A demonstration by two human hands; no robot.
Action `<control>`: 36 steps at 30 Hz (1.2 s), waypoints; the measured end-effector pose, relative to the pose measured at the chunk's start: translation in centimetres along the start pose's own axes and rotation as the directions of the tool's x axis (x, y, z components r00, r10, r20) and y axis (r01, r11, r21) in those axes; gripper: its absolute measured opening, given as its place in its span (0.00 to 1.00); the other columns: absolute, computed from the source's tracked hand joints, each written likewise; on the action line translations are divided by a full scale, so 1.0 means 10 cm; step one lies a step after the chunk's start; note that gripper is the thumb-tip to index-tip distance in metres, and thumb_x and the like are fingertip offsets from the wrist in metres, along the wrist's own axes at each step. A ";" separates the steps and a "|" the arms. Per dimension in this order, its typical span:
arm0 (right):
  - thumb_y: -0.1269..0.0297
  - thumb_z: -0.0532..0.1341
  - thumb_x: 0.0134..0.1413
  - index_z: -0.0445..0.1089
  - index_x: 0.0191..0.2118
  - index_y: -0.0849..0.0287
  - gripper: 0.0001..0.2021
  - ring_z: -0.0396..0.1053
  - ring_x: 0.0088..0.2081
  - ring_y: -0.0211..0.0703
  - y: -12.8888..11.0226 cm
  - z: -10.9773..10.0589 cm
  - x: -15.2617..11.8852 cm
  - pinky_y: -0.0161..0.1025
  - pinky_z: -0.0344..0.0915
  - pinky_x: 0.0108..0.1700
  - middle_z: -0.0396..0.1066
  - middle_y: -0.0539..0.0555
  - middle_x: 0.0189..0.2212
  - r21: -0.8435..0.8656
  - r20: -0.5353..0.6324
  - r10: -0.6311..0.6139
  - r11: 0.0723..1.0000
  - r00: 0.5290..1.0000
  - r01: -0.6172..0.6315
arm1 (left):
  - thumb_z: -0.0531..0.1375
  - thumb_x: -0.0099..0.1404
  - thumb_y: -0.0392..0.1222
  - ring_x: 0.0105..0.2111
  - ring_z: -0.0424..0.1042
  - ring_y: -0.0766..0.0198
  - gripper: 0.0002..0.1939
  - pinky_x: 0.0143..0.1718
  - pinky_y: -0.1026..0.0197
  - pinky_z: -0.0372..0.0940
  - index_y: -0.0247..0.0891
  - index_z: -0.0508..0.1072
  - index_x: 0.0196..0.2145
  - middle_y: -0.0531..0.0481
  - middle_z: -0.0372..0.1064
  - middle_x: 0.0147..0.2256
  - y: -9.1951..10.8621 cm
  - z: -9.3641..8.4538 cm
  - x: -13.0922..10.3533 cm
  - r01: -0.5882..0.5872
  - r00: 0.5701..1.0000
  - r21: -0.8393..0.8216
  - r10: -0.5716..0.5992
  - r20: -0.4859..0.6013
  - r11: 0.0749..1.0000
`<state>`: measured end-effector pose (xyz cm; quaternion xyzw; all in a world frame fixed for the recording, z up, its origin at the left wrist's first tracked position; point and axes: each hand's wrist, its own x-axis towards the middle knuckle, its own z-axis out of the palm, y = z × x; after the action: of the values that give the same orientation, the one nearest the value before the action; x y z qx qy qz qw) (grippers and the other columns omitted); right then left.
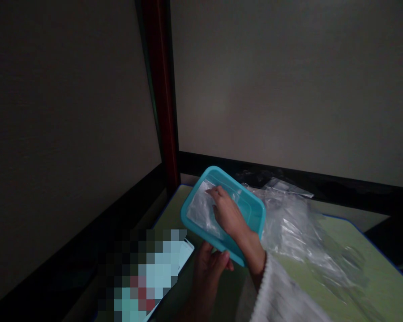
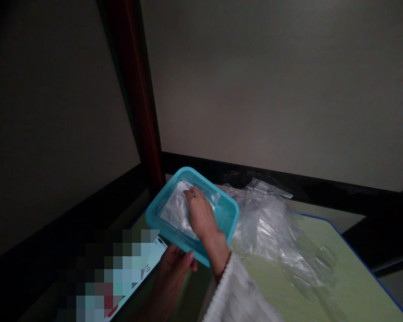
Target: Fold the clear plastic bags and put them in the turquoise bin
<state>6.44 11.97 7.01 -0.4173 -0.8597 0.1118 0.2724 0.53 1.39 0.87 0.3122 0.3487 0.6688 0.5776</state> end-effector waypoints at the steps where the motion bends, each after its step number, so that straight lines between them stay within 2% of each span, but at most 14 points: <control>1: 0.85 0.48 0.47 0.63 0.50 0.66 0.24 0.60 0.50 0.51 -0.01 -0.01 0.00 0.48 0.58 0.50 0.61 0.64 0.48 -0.009 0.001 -0.003 1.000 1.000 0.003 | 0.68 0.48 0.49 0.21 0.64 0.69 0.17 0.25 0.65 0.60 0.37 0.71 0.33 0.55 0.65 0.20 0.01 0.00 0.00 -0.002 1.000 -0.002 0.002 -0.002 1.000; 4: 0.85 0.48 0.48 0.64 0.51 0.63 0.25 0.60 0.51 0.52 -0.03 -0.01 0.00 0.50 0.58 0.51 0.63 0.62 0.50 -0.020 0.002 -0.019 1.000 1.000 0.019 | 0.68 0.49 0.48 0.21 0.64 0.70 0.16 0.25 0.68 0.60 0.38 0.72 0.33 0.55 0.66 0.22 0.02 -0.01 -0.01 -0.021 1.000 -0.018 0.021 -0.003 1.000; 10: 0.85 0.48 0.47 0.66 0.50 0.64 0.25 0.59 0.54 0.46 -0.04 0.01 0.00 0.45 0.56 0.54 0.64 0.61 0.51 0.019 0.003 -0.101 0.995 0.995 0.101 | 0.67 0.52 0.46 0.21 0.64 0.73 0.14 0.25 0.69 0.59 0.38 0.73 0.34 0.56 0.67 0.23 0.03 -0.02 -0.01 -0.035 0.999 -0.046 0.035 0.018 0.998; 16: 0.84 0.48 0.47 0.68 0.46 0.63 0.22 0.65 0.49 0.47 0.02 0.02 0.01 0.46 0.59 0.51 0.69 0.60 0.44 0.066 -0.048 -0.099 0.993 0.994 0.102 | 0.68 0.51 0.45 0.21 0.64 0.73 0.15 0.24 0.69 0.59 0.38 0.72 0.35 0.55 0.68 0.25 0.07 -0.01 -0.01 -0.022 1.000 -0.057 0.022 -0.003 0.998; 24: 0.82 0.50 0.48 0.68 0.43 0.61 0.19 0.66 0.45 0.46 0.17 0.10 0.02 0.47 0.62 0.48 0.69 0.59 0.42 0.134 -0.158 -0.086 0.985 0.984 0.108 | 0.68 0.48 0.47 0.21 0.64 0.70 0.17 0.25 0.66 0.60 0.37 0.72 0.34 0.55 0.65 0.20 0.08 0.02 -0.01 0.025 0.999 -0.025 -0.026 -0.035 0.999; 31: 0.83 0.49 0.47 0.67 0.43 0.61 0.20 0.65 0.46 0.44 0.09 0.06 0.03 0.45 0.61 0.49 0.68 0.58 0.42 0.160 -0.127 -0.126 0.976 0.984 0.146 | 0.68 0.47 0.48 0.20 0.64 0.68 0.17 0.25 0.64 0.60 0.37 0.71 0.32 0.55 0.64 0.18 0.02 0.02 0.01 0.025 0.999 -0.008 -0.025 -0.037 1.000; 36: 0.86 0.46 0.46 0.66 0.46 0.63 0.23 0.65 0.45 0.43 0.06 0.05 0.03 0.43 0.61 0.49 0.67 0.59 0.43 0.120 -0.088 -0.111 0.985 0.990 0.121 | 0.69 0.46 0.48 0.19 0.64 0.69 0.19 0.24 0.65 0.60 0.38 0.72 0.34 0.55 0.65 0.20 0.03 0.01 0.02 0.021 0.999 -0.007 -0.022 -0.031 1.000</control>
<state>6.39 12.60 6.51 -0.3528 -0.8621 0.1322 0.3389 0.44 1.54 1.16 0.2961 0.3586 0.6685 0.5804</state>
